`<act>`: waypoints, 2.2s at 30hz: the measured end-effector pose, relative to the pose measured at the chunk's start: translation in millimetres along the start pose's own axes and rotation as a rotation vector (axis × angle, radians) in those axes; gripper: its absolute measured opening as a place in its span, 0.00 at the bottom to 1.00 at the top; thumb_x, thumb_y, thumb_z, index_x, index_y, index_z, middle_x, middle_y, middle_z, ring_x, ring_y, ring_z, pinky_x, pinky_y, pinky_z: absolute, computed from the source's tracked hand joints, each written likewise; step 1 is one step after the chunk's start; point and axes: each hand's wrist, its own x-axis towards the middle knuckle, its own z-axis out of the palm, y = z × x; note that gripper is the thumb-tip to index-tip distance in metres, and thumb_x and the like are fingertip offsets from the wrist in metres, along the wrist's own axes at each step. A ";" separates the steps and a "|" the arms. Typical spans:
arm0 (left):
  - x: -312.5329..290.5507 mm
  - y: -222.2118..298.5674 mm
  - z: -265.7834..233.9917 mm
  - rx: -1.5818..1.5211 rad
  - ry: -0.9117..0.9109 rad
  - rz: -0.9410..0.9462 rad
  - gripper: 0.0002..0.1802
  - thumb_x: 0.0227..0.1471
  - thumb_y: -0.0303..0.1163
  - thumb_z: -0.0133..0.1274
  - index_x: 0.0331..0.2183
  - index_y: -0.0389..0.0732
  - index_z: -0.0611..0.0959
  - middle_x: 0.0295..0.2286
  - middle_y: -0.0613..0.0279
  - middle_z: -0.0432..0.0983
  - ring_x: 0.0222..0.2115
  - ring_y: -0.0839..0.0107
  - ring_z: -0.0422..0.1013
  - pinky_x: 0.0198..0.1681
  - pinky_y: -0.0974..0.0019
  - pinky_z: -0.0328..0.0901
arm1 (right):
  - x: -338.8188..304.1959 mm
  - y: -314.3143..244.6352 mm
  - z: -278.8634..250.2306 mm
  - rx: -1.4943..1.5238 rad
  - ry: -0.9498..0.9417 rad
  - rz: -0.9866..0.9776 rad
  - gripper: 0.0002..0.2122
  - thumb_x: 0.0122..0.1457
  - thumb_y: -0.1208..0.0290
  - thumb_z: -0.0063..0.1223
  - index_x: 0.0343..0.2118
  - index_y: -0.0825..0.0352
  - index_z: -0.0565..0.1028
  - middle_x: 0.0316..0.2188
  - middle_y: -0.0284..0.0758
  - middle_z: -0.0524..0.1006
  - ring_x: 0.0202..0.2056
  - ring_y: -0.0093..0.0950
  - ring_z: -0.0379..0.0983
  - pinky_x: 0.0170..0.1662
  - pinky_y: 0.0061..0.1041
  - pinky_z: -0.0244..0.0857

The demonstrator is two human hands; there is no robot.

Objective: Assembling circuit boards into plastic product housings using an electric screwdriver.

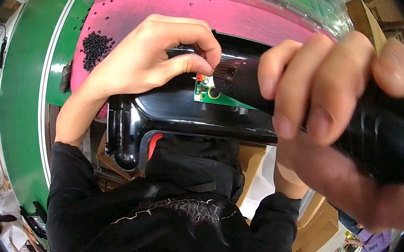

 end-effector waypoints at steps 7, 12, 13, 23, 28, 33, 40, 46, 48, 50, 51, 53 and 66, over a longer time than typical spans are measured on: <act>-2.1 -10.5 0.8 0.092 0.058 0.095 0.09 0.46 0.22 0.59 0.33 0.31 0.80 0.27 0.51 0.77 0.29 0.53 0.75 0.34 0.60 0.68 | -4.2 -1.5 2.8 0.009 -0.040 0.005 0.30 0.44 0.38 0.58 0.39 0.61 0.69 0.19 0.21 0.67 0.16 0.15 0.63 0.28 0.20 0.58; -5.3 -13.3 3.2 0.085 0.034 0.139 0.09 0.45 0.21 0.59 0.33 0.30 0.81 0.27 0.51 0.77 0.29 0.53 0.75 0.33 0.60 0.68 | -4.1 -0.7 2.3 0.000 -0.050 0.006 0.30 0.44 0.38 0.58 0.40 0.61 0.69 0.20 0.21 0.68 0.17 0.15 0.63 0.29 0.20 0.57; -5.2 -13.3 2.5 0.086 0.011 0.149 0.09 0.45 0.21 0.60 0.33 0.30 0.81 0.27 0.51 0.77 0.29 0.53 0.75 0.33 0.60 0.68 | -3.7 -0.1 2.6 -0.003 -0.051 0.004 0.30 0.44 0.38 0.58 0.40 0.61 0.69 0.20 0.21 0.68 0.17 0.15 0.63 0.29 0.20 0.57; -4.1 -9.0 4.5 0.132 0.048 0.142 0.08 0.43 0.21 0.60 0.30 0.31 0.81 0.25 0.52 0.76 0.27 0.54 0.74 0.32 0.60 0.68 | -1.5 0.2 0.0 -0.041 -0.042 -0.023 0.31 0.44 0.38 0.57 0.41 0.61 0.69 0.21 0.21 0.68 0.18 0.15 0.64 0.29 0.20 0.56; -4.9 -8.7 2.6 0.173 0.050 0.118 0.07 0.43 0.22 0.62 0.29 0.32 0.82 0.25 0.54 0.76 0.27 0.56 0.74 0.31 0.61 0.68 | 4.3 9.1 -5.1 -0.005 -0.142 0.016 0.33 0.46 0.36 0.56 0.43 0.62 0.70 0.22 0.22 0.68 0.18 0.16 0.63 0.29 0.22 0.57; -1.8 -4.6 -1.7 0.249 0.124 0.053 0.06 0.46 0.25 0.61 0.29 0.33 0.83 0.25 0.54 0.77 0.28 0.57 0.75 0.31 0.62 0.68 | 8.4 28.0 -18.1 0.067 -0.221 0.076 0.36 0.51 0.32 0.50 0.46 0.65 0.70 0.22 0.25 0.67 0.18 0.19 0.62 0.29 0.25 0.58; -6.8 -10.4 -3.7 0.530 0.230 0.093 0.12 0.51 0.34 0.58 0.25 0.34 0.80 0.20 0.53 0.75 0.26 0.52 0.73 0.31 0.55 0.67 | 2.8 47.1 -9.1 0.046 -0.120 0.146 0.34 0.54 0.33 0.46 0.43 0.66 0.69 0.20 0.26 0.65 0.17 0.20 0.60 0.28 0.27 0.58; -9.4 -2.2 -2.1 0.714 0.243 -0.119 0.17 0.57 0.38 0.52 0.23 0.35 0.78 0.21 0.47 0.74 0.27 0.49 0.73 0.34 0.49 0.66 | 8.6 43.0 13.6 -0.105 0.021 0.290 0.29 0.56 0.37 0.47 0.39 0.65 0.68 0.18 0.25 0.63 0.16 0.19 0.58 0.27 0.24 0.56; -14.0 -2.9 0.1 0.620 0.322 -0.017 0.15 0.57 0.34 0.50 0.23 0.35 0.76 0.20 0.47 0.74 0.27 0.46 0.72 0.33 0.49 0.66 | 11.7 46.4 18.0 -0.081 -0.004 0.284 0.29 0.56 0.39 0.47 0.39 0.68 0.68 0.17 0.29 0.65 0.15 0.21 0.59 0.25 0.24 0.57; -16.5 -5.5 0.4 0.634 0.347 0.006 0.13 0.56 0.32 0.50 0.24 0.34 0.76 0.21 0.48 0.74 0.29 0.47 0.72 0.35 0.50 0.66 | 12.8 47.9 21.2 -0.080 -0.015 0.275 0.29 0.56 0.41 0.47 0.39 0.70 0.67 0.16 0.32 0.66 0.14 0.23 0.59 0.22 0.23 0.57; -17.3 -6.7 0.3 0.647 0.366 0.026 0.11 0.55 0.31 0.51 0.26 0.34 0.76 0.22 0.49 0.74 0.30 0.48 0.72 0.36 0.51 0.66 | 12.9 48.9 24.5 -0.133 -0.013 0.270 0.29 0.57 0.41 0.47 0.39 0.71 0.67 0.16 0.32 0.66 0.14 0.23 0.59 0.22 0.23 0.57; -17.8 -8.8 1.7 0.649 0.384 0.047 0.09 0.54 0.30 0.52 0.27 0.34 0.76 0.23 0.50 0.74 0.32 0.49 0.71 0.37 0.52 0.65 | 12.2 48.7 22.9 -0.136 -0.043 0.256 0.27 0.58 0.44 0.47 0.40 0.71 0.67 0.16 0.33 0.66 0.15 0.23 0.60 0.22 0.23 0.57; -11.4 -7.9 -5.6 0.279 0.067 0.073 0.07 0.44 0.27 0.60 0.29 0.34 0.84 0.26 0.55 0.80 0.34 0.57 0.74 0.39 0.58 0.68 | 6.7 5.5 24.8 0.082 0.242 -0.032 0.27 0.45 0.41 0.57 0.34 0.62 0.68 0.17 0.23 0.65 0.14 0.15 0.57 0.26 0.18 0.50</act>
